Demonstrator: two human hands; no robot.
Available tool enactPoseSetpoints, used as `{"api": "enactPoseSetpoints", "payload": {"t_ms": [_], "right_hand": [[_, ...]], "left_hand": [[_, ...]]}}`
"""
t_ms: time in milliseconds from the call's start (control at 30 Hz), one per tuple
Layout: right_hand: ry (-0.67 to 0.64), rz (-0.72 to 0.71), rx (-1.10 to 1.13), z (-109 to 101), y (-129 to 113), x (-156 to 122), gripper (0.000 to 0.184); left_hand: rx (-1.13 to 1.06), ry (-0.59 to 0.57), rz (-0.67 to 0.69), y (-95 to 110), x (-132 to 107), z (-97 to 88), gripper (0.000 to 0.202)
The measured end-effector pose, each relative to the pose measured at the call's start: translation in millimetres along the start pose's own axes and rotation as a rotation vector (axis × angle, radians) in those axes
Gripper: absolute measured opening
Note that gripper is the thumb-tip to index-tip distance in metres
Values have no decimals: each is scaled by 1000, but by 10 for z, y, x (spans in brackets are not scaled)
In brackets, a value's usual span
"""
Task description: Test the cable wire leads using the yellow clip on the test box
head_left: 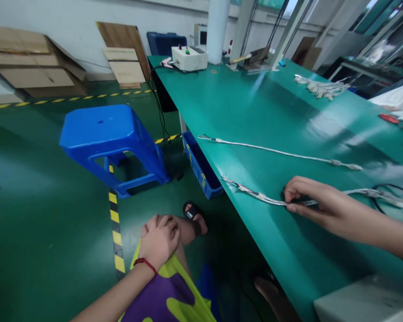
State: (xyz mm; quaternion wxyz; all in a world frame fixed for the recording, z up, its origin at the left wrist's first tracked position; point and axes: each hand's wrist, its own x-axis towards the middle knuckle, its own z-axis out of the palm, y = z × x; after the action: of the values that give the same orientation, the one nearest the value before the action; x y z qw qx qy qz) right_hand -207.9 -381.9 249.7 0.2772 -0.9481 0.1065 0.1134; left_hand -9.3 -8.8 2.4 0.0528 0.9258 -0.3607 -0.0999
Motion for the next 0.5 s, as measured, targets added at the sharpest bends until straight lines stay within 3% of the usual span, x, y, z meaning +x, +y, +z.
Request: {"api": "enactPoseSetpoints", "payload": {"t_ms": [100,200,367,500], "right_hand": [[3,-46,-83,28,-54,-38,9],[-6,-5,-123,10,-110,-30,4],[-93,68,-284,-67,-177,149,14],[-1,-37,-579,-91,-341,228,13]], "left_hand": [[-13,0,-4,-11,-2,-13,31],[-24,13,11,-2,-11,-43,31],[-25,40,19,-30,-24,-118,31],[-28,6,70,10,-15,-212,29]]}}
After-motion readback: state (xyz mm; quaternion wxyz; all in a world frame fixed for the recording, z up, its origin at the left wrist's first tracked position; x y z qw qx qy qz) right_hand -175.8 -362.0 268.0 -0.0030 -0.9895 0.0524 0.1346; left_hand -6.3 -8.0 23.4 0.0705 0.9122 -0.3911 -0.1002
